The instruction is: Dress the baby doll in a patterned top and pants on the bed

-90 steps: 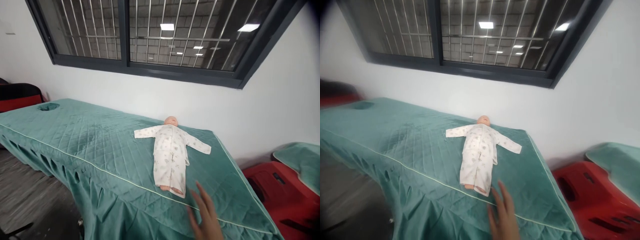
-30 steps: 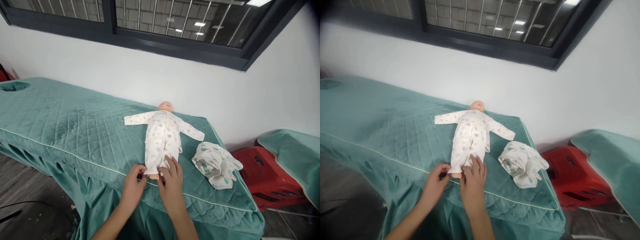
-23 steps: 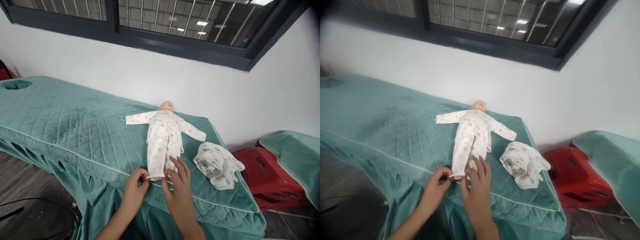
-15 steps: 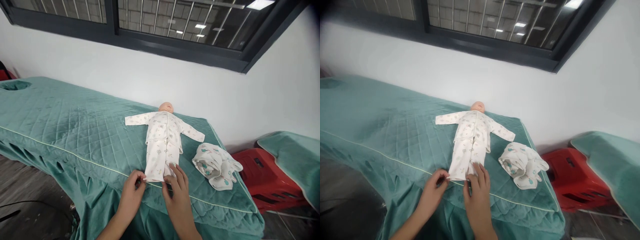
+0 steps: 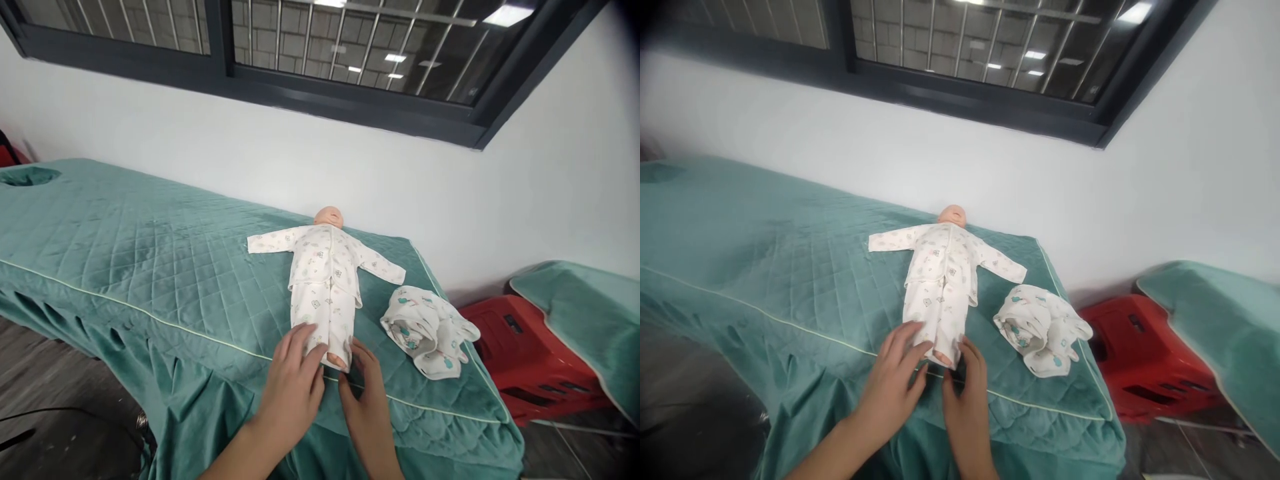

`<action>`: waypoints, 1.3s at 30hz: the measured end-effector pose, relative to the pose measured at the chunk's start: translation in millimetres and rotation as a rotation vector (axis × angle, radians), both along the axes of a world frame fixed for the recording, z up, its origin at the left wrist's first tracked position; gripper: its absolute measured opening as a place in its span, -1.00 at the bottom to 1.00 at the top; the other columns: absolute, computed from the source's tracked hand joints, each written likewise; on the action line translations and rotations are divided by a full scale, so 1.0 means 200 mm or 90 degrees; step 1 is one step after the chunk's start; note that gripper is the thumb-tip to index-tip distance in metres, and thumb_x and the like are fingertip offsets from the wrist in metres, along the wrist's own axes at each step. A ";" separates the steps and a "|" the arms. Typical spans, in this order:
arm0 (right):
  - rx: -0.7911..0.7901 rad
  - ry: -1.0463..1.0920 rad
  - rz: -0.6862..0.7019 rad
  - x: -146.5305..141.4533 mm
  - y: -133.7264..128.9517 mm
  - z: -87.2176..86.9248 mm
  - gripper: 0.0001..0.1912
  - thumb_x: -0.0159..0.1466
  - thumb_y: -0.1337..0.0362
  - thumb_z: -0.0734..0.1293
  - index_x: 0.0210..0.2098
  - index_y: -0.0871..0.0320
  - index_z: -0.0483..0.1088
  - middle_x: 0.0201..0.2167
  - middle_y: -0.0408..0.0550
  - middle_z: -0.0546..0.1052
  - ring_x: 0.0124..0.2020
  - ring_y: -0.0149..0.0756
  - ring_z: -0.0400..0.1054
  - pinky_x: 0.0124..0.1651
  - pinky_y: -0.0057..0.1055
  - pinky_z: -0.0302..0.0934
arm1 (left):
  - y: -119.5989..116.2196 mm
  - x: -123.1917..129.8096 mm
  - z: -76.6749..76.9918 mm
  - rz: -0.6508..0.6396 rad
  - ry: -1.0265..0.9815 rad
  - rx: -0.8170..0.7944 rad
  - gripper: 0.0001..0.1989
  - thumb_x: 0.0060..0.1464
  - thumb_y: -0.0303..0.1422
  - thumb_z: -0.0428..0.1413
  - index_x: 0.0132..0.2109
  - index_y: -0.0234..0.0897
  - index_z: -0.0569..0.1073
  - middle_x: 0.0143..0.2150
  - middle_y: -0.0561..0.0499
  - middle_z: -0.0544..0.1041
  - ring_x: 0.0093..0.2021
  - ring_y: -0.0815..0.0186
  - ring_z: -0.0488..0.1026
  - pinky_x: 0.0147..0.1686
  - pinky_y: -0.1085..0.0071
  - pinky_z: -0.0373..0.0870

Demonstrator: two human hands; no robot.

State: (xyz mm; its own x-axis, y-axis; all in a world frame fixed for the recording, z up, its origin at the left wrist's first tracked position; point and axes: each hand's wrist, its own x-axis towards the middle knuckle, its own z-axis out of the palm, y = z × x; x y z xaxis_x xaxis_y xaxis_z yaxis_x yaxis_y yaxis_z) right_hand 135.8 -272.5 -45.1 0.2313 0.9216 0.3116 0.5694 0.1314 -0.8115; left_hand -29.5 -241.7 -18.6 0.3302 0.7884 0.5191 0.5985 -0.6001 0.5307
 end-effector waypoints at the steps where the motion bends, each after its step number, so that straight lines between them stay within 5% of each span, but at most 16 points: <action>1: -0.002 0.015 -0.011 0.00 0.01 -0.01 -0.61 0.32 0.25 0.25 0.14 0.04 0.24 0.17 0.09 0.31 0.20 -0.09 0.23 0.21 0.01 0.22 | 0.01 0.02 0.01 0.002 0.023 0.006 -0.61 0.13 -0.58 -0.01 0.08 -0.21 0.37 0.28 -0.19 0.23 0.32 0.01 0.14 0.19 -0.06 0.30; 4: 0.003 0.023 -0.042 0.01 0.03 -0.02 -0.75 0.30 0.23 0.28 -0.03 0.09 0.33 -0.04 0.04 0.42 -0.01 -0.15 0.35 -0.01 -0.14 0.35 | 0.05 0.06 0.03 0.016 0.076 0.012 -0.64 0.09 -0.61 0.01 0.01 -0.24 0.40 0.28 -0.19 0.24 0.35 -0.01 0.08 0.18 -0.08 0.30; 10: 0.015 -0.039 -0.049 0.01 0.04 -0.03 -0.93 0.29 0.26 0.26 -0.24 0.10 0.36 -0.29 -0.08 0.41 -0.26 -0.25 0.33 -0.21 -0.30 0.29 | 0.08 0.08 0.02 0.023 0.115 0.017 -0.79 0.14 -0.57 0.02 -0.11 -0.26 0.43 0.25 -0.18 0.32 0.35 0.00 0.10 0.15 -0.06 0.30; 26: 0.008 -0.078 -0.027 0.01 0.04 -0.04 -0.93 0.31 0.28 0.23 -0.25 0.09 0.34 -0.32 -0.11 0.42 -0.29 -0.27 0.31 -0.24 -0.36 0.24 | 0.12 0.10 -0.02 0.043 0.069 0.020 -0.82 0.15 -0.55 0.02 -0.17 -0.24 0.46 0.22 -0.15 0.37 0.30 -0.01 0.18 0.12 -0.07 0.29; 39: -0.012 0.026 -0.001 0.06 -0.01 0.02 -0.91 0.34 0.21 0.26 -0.24 0.09 0.34 -0.33 -0.12 0.47 -0.32 -0.29 0.39 -0.24 -0.39 0.30 | 0.03 0.05 0.01 -0.001 -0.045 0.052 -0.81 0.11 -0.55 0.03 -0.16 -0.25 0.43 0.16 -0.16 0.43 0.29 0.02 0.21 0.19 -0.04 0.30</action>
